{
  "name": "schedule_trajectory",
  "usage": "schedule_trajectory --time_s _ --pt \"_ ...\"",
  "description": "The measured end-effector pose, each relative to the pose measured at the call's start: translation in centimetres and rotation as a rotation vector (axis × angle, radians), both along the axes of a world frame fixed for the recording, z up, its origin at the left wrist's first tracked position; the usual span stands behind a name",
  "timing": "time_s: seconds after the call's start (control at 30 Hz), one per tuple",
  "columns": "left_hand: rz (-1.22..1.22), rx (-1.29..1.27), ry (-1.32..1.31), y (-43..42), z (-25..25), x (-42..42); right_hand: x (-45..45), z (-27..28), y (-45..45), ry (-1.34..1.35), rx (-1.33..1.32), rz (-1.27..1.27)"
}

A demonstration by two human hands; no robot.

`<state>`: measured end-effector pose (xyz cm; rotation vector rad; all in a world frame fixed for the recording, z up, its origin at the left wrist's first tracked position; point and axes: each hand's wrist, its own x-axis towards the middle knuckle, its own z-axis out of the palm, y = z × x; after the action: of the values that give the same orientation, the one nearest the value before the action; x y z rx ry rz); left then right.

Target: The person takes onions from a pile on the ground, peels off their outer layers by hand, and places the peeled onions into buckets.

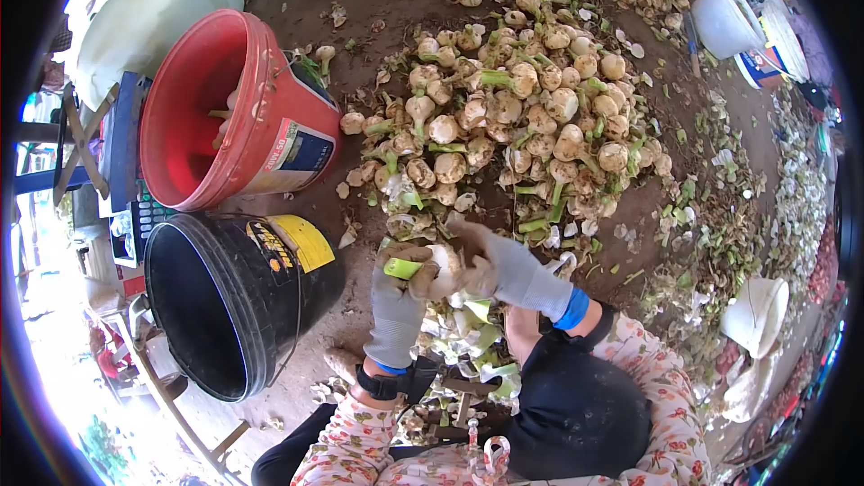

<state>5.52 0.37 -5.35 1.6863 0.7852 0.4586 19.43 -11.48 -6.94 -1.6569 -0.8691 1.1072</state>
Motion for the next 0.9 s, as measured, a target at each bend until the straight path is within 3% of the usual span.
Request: schedule_trajectory --time_s 0.1,0.2,0.27,0.3,0.4,0.5,0.6,0.7,0.73,0.77,0.9 --pt "-0.046 0.012 0.02 0.1 -0.7 -0.3 -0.5 -1.0 0.1 -0.054 0.028 0.049" --pt "0.01 -0.063 -0.023 0.2 -1.3 -0.4 0.4 -0.8 -0.2 0.342 -0.004 -0.047" --pt "0.033 -0.119 -0.026 0.1 -0.5 -0.2 0.0 -2.8 -0.7 0.39 0.094 -0.129" --pt "-0.005 -0.024 -0.011 0.0 -0.5 -0.2 -0.1 -2.3 -0.4 0.415 0.142 -0.171" --pt "-0.099 0.19 0.025 -0.2 -0.6 -0.1 -0.1 0.2 -0.1 0.083 -0.08 -0.022" --pt "-0.113 0.196 0.029 -0.3 -1.2 -0.7 -0.2 -1.0 0.1 0.282 -0.027 -0.054" --pt "-0.082 0.142 0.013 0.0 -1.3 -1.1 0.3 -0.9 0.0 0.613 0.092 -0.26" --pt "-0.105 0.216 0.028 -0.1 -1.3 -1.0 0.4 1.3 0.0 0.332 -0.148 -0.117" --pt "-0.13 0.266 0.027 -0.2 -1.2 -0.9 -0.4 0.0 -0.1 0.075 0.021 -0.091" --pt "-0.155 0.316 0.027 -0.2 -1.2 -0.8 -0.3 0.0 -0.2 0.155 0.01 -0.107" --pt "-0.1 -0.253 -0.137 0.5 -1.2 -1.3 0.9 -0.5 -0.5 0.369 0.027 -0.254"
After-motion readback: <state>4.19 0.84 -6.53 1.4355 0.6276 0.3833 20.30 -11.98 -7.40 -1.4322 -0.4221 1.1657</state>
